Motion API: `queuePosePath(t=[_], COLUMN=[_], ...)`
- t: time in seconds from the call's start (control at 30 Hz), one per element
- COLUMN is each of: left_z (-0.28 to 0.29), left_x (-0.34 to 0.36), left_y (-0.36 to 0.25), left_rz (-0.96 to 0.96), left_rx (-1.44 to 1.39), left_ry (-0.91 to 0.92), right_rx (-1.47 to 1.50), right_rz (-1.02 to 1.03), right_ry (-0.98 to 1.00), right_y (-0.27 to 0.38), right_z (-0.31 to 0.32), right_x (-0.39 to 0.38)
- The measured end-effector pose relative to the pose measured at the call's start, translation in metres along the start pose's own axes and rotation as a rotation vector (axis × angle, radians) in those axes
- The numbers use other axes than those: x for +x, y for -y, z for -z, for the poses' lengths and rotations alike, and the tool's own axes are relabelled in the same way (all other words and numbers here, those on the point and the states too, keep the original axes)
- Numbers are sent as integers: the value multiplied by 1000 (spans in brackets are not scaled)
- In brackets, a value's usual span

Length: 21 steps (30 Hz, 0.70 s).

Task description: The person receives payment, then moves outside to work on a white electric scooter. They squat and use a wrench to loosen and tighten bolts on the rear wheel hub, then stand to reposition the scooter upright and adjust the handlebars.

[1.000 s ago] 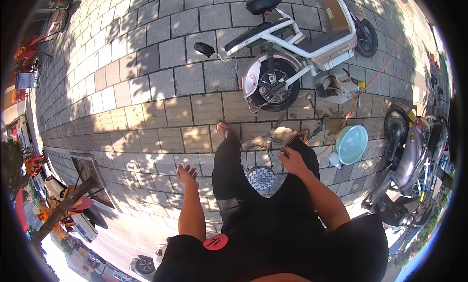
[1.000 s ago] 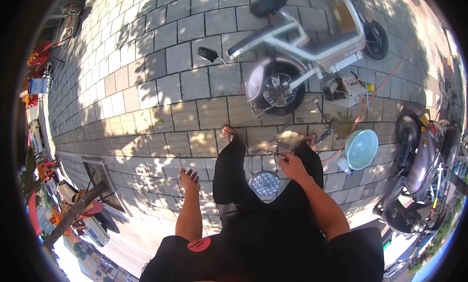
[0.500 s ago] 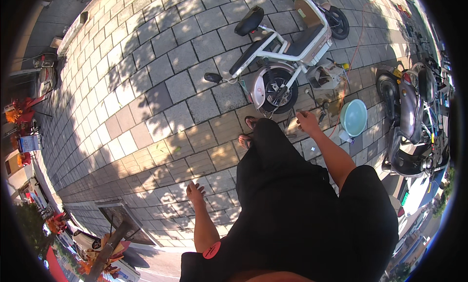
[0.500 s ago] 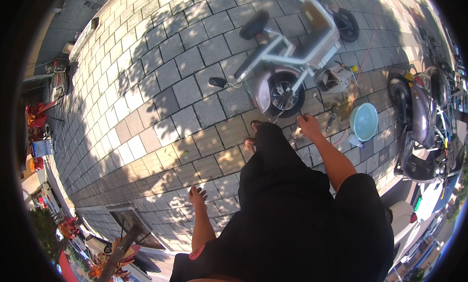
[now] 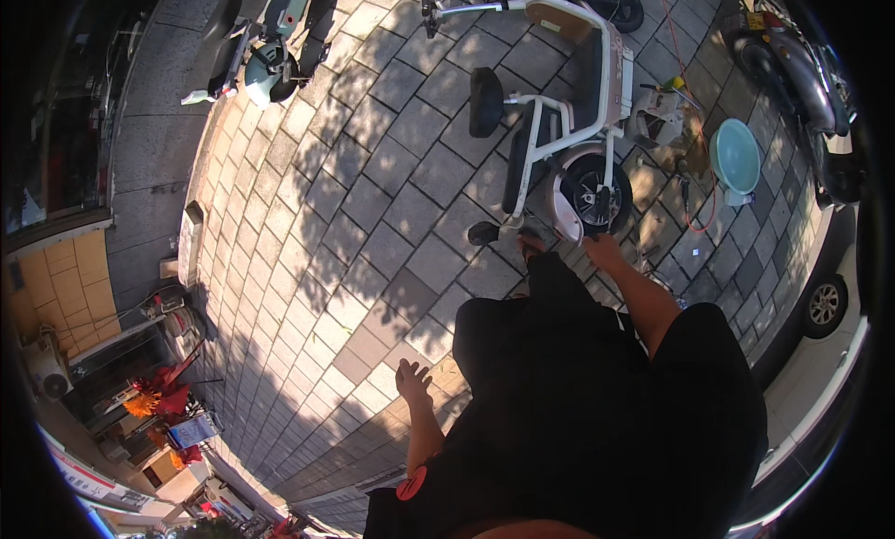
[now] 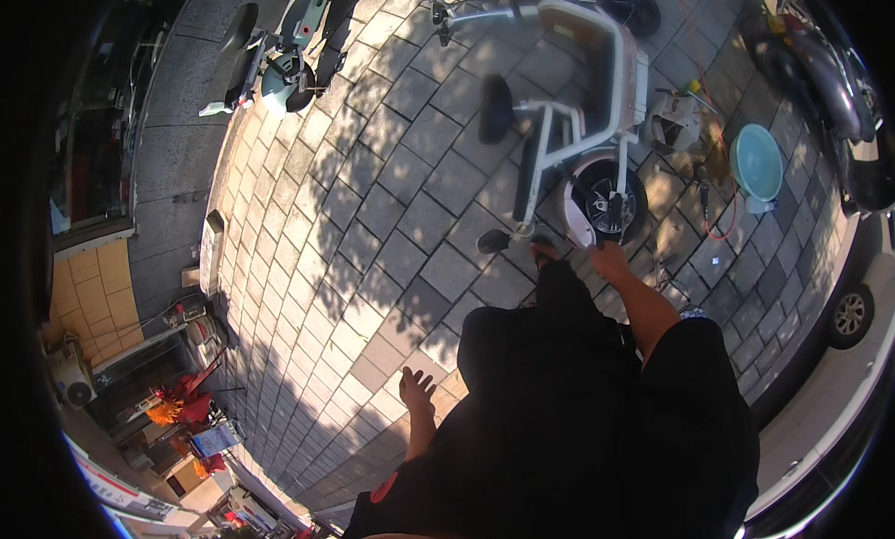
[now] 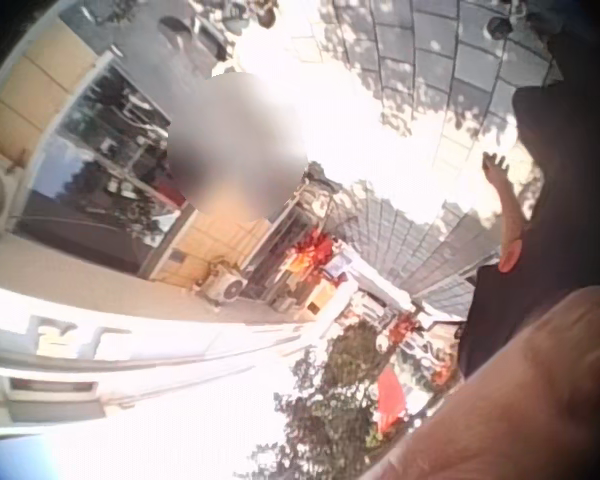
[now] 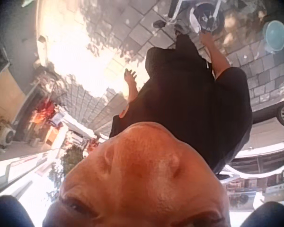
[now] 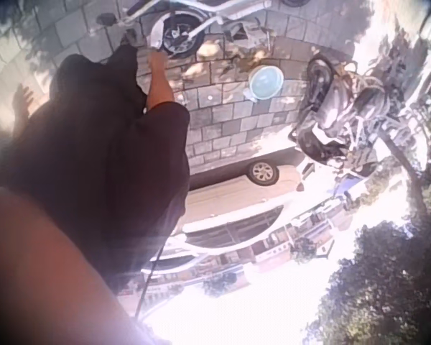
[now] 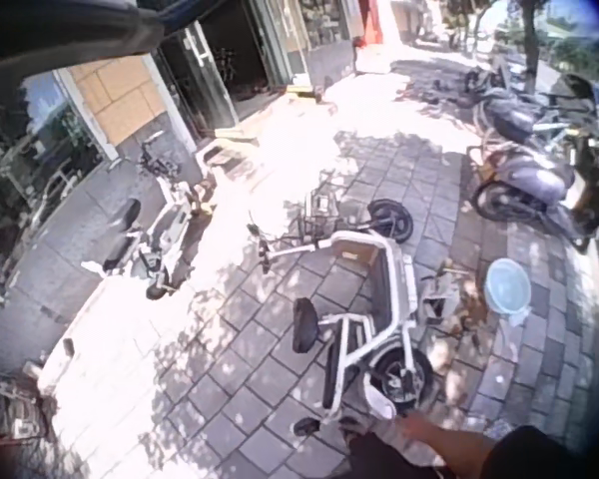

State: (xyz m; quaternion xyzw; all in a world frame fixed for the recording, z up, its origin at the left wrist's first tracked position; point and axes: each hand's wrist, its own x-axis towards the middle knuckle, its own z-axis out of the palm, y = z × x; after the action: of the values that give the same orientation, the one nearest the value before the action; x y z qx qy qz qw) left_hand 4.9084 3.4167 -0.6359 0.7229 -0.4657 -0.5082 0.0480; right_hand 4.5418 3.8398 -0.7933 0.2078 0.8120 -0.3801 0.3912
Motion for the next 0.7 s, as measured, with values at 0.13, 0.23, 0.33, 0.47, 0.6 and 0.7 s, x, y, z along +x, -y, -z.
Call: queuePosePath(t=[0.13, 0.23, 0.33, 0.47, 0.6, 0.7], left_z=[-8, -33, -66, -140, -213, -262], left_x=[59, 130, 187, 239, 248, 255], left_y=[-87, -140, -219, -342, -430, -475], left_rz=[-14, 22, -54, -220, -331, -405], left_rx=[120, 279, 475, 613, 809, 899], left_ry=[110, 236, 425, 558, 640, 664], right_rx=[230, 459, 743, 1098, 1372, 1476], right_rz=[-33, -77, -245, -418, -472, -474], right_ry=[-92, -278, -313, -517, -562, -554], right_y=[25, 28, 30, 35, 26, 20], right_z=[-36, -65, -101, -143, -191, -233], right_x=[-6, -13, -49, -106, -117, -110])
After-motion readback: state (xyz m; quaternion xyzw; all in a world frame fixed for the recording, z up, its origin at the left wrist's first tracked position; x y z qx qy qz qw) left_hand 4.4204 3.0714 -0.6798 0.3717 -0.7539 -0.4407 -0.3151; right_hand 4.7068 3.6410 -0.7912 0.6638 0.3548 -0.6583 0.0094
